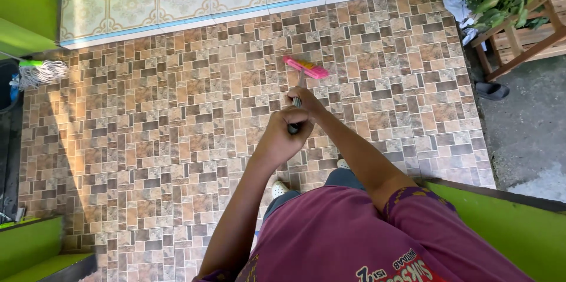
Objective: Sweeping a tiled floor with a long-handled broom.
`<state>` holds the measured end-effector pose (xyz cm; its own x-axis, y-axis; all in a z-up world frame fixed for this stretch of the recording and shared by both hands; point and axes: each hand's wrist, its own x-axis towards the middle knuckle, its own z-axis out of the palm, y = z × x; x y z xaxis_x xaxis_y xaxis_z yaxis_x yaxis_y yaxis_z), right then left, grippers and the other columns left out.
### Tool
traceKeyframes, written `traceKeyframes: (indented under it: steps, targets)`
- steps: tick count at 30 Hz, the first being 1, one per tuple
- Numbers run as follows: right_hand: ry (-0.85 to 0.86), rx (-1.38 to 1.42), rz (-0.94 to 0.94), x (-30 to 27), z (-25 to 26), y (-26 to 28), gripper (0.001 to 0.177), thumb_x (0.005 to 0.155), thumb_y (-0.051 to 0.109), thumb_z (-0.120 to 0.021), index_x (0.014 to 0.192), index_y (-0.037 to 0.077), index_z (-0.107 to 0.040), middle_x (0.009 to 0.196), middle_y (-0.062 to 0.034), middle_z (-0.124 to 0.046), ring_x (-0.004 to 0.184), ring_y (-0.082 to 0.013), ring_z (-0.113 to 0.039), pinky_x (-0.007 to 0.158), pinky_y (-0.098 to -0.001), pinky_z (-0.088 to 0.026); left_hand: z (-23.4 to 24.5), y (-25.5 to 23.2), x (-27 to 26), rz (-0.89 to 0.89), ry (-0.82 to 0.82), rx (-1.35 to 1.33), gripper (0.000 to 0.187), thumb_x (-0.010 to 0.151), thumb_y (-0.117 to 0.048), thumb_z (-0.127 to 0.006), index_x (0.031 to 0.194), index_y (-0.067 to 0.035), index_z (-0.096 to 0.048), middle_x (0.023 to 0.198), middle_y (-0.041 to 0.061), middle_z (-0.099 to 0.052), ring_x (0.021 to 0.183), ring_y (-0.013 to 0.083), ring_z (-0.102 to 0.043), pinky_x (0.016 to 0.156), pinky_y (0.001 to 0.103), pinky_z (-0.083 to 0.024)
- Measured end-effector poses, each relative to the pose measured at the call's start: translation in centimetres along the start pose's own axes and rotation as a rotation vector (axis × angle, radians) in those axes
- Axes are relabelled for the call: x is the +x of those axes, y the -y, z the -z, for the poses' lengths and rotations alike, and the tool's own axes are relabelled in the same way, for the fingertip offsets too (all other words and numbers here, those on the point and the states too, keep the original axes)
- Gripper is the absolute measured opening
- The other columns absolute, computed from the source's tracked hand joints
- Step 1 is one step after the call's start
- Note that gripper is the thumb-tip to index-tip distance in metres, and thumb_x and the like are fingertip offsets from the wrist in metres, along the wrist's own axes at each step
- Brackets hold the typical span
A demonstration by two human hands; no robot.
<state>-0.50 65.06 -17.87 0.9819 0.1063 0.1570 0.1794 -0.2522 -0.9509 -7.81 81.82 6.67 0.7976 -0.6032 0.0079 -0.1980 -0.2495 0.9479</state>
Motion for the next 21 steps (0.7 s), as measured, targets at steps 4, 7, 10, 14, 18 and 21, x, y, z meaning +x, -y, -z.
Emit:
traceKeyframes:
  steps: [4,7,10,14,18,21]
  targets:
    - [0.071,-0.279,0.153,1.0,-1.1,6.9,0.023,0.072,0.018,-0.071,0.068,0.006,-0.053,0.069,-0.0083,-0.057,0.074,-0.0255,-0.059,0.072,-0.0393,-0.045,4.7,-2.7,-3.1,-0.177,0.049,0.058,0.019,0.091,-0.004,-0.071,0.077,-0.001,-0.058,0.076,0.005,-0.057,0.067,0.0153,-0.055,0.062,0.036,-0.045]
    - [-0.011,-0.408,0.23,-0.9,-1.5,8.5,0.016,0.078,0.019,-0.067,0.068,0.011,-0.057,0.069,-0.0054,-0.061,0.075,-0.0255,-0.063,0.077,-0.0397,-0.046,6.0,-2.3,-5.2,-0.336,0.14,0.124,0.034,0.092,-0.01,-0.077,0.069,-0.007,-0.052,0.066,0.002,-0.054,0.066,0.0131,-0.054,0.066,0.035,-0.047]
    - [-0.097,-0.491,0.186,-3.6,-0.5,8.8,0.016,0.081,0.017,-0.064,0.067,0.013,-0.057,0.064,-0.0049,-0.059,0.07,-0.025,-0.063,0.08,-0.0405,-0.046,5.6,-1.0,-5.9,-0.311,0.254,0.034,0.033,0.089,-0.01,-0.076,0.07,-0.009,-0.049,0.07,0.003,-0.053,0.065,0.013,-0.054,0.058,0.034,-0.042]
    - [-0.252,-0.68,0.024,-7.2,1.8,3.5,0.021,0.088,0.018,-0.064,0.07,0.01,-0.059,0.069,-0.0093,-0.059,0.075,-0.0305,-0.062,0.082,-0.0433,-0.048,2.9,3.4,-4.2,-0.409,0.246,-0.122,0.035,0.091,-0.006,-0.075,0.072,-0.006,-0.045,0.072,0.005,-0.052,0.067,0.0157,-0.053,0.064,0.035,-0.044]
    - [-0.384,-0.845,-0.089,-10.9,3.1,-2.5,0.018,0.09,0.021,-0.07,0.079,0.007,-0.068,0.082,-0.0106,-0.069,0.084,-0.0348,-0.067,0.074,-0.0495,-0.048,-1.4,9.2,-1.8,-0.418,0.282,-0.188,0.027,0.089,-0.004,-0.072,0.075,-0.001,-0.049,0.076,0.007,-0.052,0.068,0.0189,-0.054,0.065,0.036,-0.045]
    - [-0.362,-0.735,-0.004,-14.4,2.4,-13.3,0.014,0.085,0.022,-0.075,0.083,0.009,-0.069,0.087,-0.0111,-0.069,0.085,-0.0332,-0.068,0.073,-0.0419,-0.056,-3.9,12.8,-2.1,-0.365,0.332,-0.214,0.019,0.083,-0.005,-0.072,0.076,-0.002,-0.054,0.077,0.007,-0.057,0.069,0.019,-0.058,0.065,0.037,-0.048]
